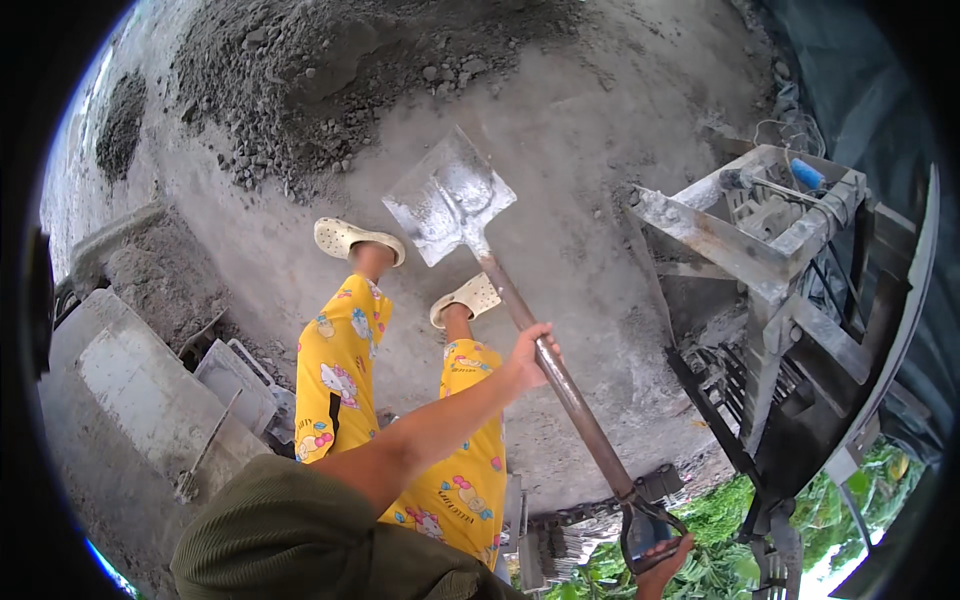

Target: Shoveling and mixing wet cement and sand on a construction site.

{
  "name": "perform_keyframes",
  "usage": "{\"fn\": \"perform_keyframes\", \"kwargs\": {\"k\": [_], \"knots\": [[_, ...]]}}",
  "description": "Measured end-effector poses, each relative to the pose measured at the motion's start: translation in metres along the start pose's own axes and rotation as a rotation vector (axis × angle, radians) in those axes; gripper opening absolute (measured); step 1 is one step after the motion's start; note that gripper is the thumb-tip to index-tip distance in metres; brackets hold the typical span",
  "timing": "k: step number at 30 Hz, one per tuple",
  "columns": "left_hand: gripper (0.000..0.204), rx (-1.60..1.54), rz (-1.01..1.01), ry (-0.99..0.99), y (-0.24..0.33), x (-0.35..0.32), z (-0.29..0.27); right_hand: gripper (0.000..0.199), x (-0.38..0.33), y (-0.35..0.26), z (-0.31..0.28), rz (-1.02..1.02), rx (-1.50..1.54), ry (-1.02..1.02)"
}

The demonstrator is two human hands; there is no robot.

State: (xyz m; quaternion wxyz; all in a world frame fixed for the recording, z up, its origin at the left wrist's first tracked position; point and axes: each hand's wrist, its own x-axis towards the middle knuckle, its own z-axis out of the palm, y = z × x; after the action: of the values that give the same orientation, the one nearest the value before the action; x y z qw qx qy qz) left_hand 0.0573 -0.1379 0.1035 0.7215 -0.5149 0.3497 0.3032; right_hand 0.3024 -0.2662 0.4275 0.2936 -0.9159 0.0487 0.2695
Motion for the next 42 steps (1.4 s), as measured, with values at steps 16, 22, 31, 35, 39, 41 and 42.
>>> {"fn": "perform_keyframes", "kwargs": {"k": [16,22,31,35,39,41,42], "knots": [[0.016,0.099,0.396,0.072,0.299,-0.024,-0.010,0.040,-0.083,0.056,0.267,0.166,-0.006,-0.295],[0.013,0.084,0.462,0.107,0.291,-0.028,-0.016,0.042,-0.064,0.084,0.246,0.084,0.098,-0.331],[0.014,0.207,0.708,0.264,0.324,-0.150,0.009,0.041,-0.106,0.100,0.256,0.421,0.201,-0.514],[0.013,0.391,0.977,0.400,0.424,-0.240,0.051,0.041,-0.190,0.056,0.350,0.730,0.119,-0.667],[0.021,0.903,1.192,0.829,0.507,-0.323,0.085,0.028,-0.244,0.046,0.418,1.041,0.204,-0.958],[0.023,0.923,1.242,0.863,0.530,-0.370,0.084,0.023,-0.263,0.039,0.425,1.236,0.320,-1.119],[0.023,0.913,1.248,0.789,0.529,-0.392,0.080,0.023,-0.264,0.043,0.424,1.279,0.356,-1.158]]}}
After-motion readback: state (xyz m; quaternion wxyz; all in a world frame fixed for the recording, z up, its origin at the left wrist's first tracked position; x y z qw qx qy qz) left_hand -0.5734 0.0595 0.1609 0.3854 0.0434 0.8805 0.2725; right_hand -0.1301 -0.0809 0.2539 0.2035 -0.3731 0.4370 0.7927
